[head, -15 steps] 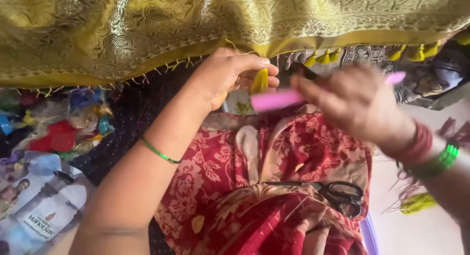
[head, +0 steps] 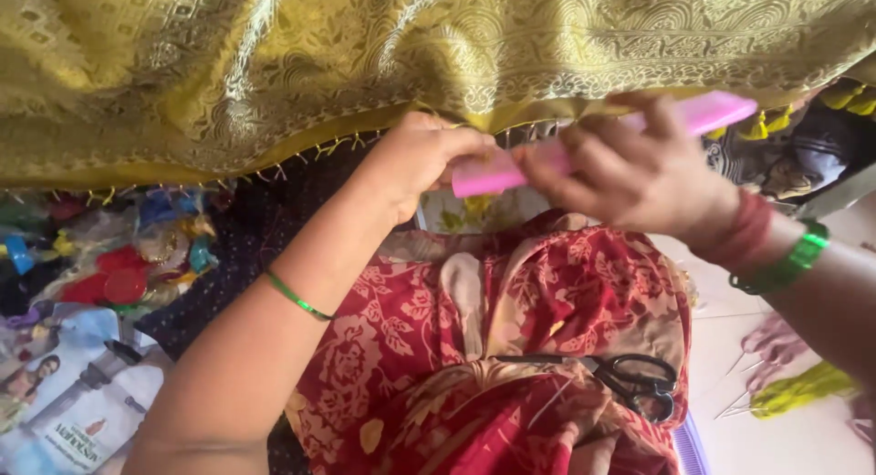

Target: Manually attaching decorative tassels and thread to the edge of a saree fabric, using a comb to straighten fibers and scissors to trim.

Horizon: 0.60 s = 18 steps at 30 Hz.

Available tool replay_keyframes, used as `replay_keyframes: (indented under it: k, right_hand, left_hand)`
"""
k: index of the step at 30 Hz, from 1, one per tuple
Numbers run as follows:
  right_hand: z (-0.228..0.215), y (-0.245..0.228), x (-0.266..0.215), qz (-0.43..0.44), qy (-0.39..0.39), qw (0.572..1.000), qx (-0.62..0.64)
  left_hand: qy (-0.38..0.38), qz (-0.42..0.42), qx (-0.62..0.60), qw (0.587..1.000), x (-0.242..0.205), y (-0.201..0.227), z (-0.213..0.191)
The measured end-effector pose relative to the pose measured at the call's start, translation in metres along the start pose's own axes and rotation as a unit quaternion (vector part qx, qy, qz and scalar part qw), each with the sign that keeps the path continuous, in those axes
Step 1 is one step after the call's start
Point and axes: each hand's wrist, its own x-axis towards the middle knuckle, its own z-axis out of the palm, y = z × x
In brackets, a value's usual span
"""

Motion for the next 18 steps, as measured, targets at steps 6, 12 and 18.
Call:
replay_keyframes:
  k: [6,12,18]
  right_hand:
    - [-0.005,0.000,0.006,-0.026,0.033,0.998,0.052]
    - [0.014,-0.021,-0.020,0.026,0.015,0.996,0.083]
    - [0.009,-0.138,-0.107,0.121,-0.104,0.885,0.438]
  left_hand:
    - [0.003,-0.052,-0.010,0.999,-0.006,0.006,0.001]
    - [0.024,0.040,0.062,0.997,0.006,-0.018,-0.003]
    - [0.065,0.179,0.060,0.980,-0.001,-0.049,0.009]
